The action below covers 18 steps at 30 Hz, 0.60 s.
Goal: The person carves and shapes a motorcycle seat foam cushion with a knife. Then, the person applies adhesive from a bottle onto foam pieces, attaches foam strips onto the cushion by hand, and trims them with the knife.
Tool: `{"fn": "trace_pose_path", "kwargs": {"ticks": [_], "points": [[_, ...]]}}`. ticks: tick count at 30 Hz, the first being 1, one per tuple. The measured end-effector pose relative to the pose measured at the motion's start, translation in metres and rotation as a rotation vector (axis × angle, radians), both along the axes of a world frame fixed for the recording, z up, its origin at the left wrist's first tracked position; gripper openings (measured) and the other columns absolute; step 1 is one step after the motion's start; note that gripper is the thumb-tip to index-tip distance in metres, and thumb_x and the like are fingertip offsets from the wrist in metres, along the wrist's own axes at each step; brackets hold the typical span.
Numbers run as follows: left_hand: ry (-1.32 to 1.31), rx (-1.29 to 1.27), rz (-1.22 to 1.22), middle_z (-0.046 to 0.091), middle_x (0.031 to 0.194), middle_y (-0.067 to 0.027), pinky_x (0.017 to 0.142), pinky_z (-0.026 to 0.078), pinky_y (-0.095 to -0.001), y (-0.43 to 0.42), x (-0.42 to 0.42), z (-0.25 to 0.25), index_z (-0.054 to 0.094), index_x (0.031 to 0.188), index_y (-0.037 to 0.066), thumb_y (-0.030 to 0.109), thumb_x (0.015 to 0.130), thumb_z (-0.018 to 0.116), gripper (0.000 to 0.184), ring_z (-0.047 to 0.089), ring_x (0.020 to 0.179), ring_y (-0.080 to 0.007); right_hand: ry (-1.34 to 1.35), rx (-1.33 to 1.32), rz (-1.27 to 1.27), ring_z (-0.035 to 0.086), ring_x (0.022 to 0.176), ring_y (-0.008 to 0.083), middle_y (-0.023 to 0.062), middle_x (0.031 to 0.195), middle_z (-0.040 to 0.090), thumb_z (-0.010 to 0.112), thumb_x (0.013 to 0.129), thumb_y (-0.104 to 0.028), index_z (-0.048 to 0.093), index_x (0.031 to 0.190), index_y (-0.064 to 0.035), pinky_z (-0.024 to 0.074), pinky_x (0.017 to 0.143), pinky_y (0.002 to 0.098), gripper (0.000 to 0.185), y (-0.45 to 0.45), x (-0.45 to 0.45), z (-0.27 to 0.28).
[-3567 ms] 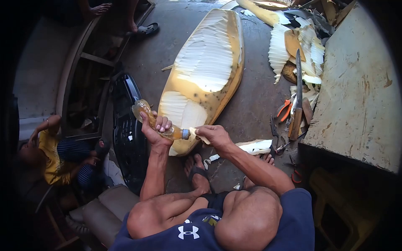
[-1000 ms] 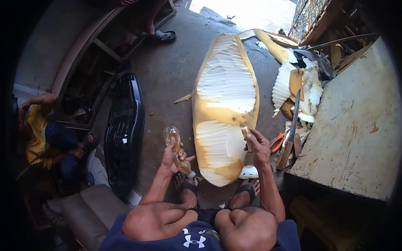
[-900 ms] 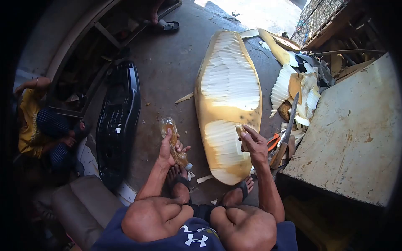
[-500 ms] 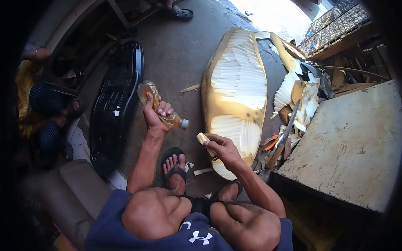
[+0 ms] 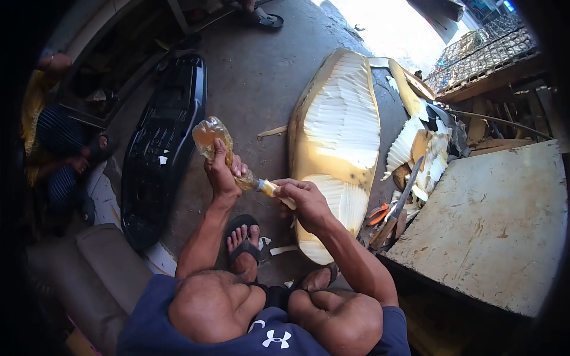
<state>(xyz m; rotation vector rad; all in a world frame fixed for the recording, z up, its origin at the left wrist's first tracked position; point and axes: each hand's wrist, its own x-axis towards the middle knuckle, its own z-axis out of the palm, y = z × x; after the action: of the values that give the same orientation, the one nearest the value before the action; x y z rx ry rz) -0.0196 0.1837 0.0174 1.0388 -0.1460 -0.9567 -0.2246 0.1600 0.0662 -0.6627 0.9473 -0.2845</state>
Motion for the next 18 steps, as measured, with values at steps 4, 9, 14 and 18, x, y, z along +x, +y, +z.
{"fn": "trace_pose_path", "kwargs": {"ticks": [4,9,14,18], "points": [[0.196,-0.003,0.01,0.036,0.051,0.0021,0.045,0.04,-0.0295,0.006,0.005,-0.014,0.049,0.083,0.014,0.045,0.104,0.055,0.037,0.038,0.04,-0.0104,0.379,-0.506,0.139,0.053,0.06,0.0074,-0.0009,0.076,0.06,0.065,0.095,-0.029,0.071,0.121,-0.0003,0.0445,0.051,0.0244,0.039,-0.084,0.014,-0.006],[0.249,0.075,-0.049,0.035,0.049,0.0017,0.049,0.04,-0.0298,0.011,0.005,-0.015,0.046,0.071,0.015,0.056,0.102,0.05,0.052,0.038,0.043,-0.0111,0.834,-0.934,0.696,0.071,0.062,0.023,0.0147,0.088,0.075,0.064,0.092,-0.035,0.075,0.115,-0.0067,0.0598,0.049,0.0345,0.038,-0.192,0.044,-0.047],[0.293,0.071,-0.039,0.035,0.049,0.0022,0.049,0.041,-0.0295,0.012,0.015,-0.02,0.046,0.071,0.015,0.058,0.102,0.051,0.053,0.038,0.044,-0.0108,0.742,-1.303,0.744,0.072,0.072,0.035,0.0199,0.085,0.074,0.064,0.09,-0.029,0.077,0.092,-0.005,0.0574,0.067,0.0439,0.027,-0.238,0.05,-0.109],[0.309,0.072,-0.031,0.034,0.049,0.0027,0.05,0.041,-0.0293,0.007,0.017,-0.025,0.046,0.073,0.015,0.058,0.102,0.05,0.052,0.038,0.044,-0.0107,0.627,-1.469,1.08,0.07,0.077,0.0392,0.0221,0.078,0.07,0.066,0.085,-0.027,0.07,0.077,-0.0044,0.0559,0.072,0.0481,0.025,-0.198,0.04,-0.135]]}}
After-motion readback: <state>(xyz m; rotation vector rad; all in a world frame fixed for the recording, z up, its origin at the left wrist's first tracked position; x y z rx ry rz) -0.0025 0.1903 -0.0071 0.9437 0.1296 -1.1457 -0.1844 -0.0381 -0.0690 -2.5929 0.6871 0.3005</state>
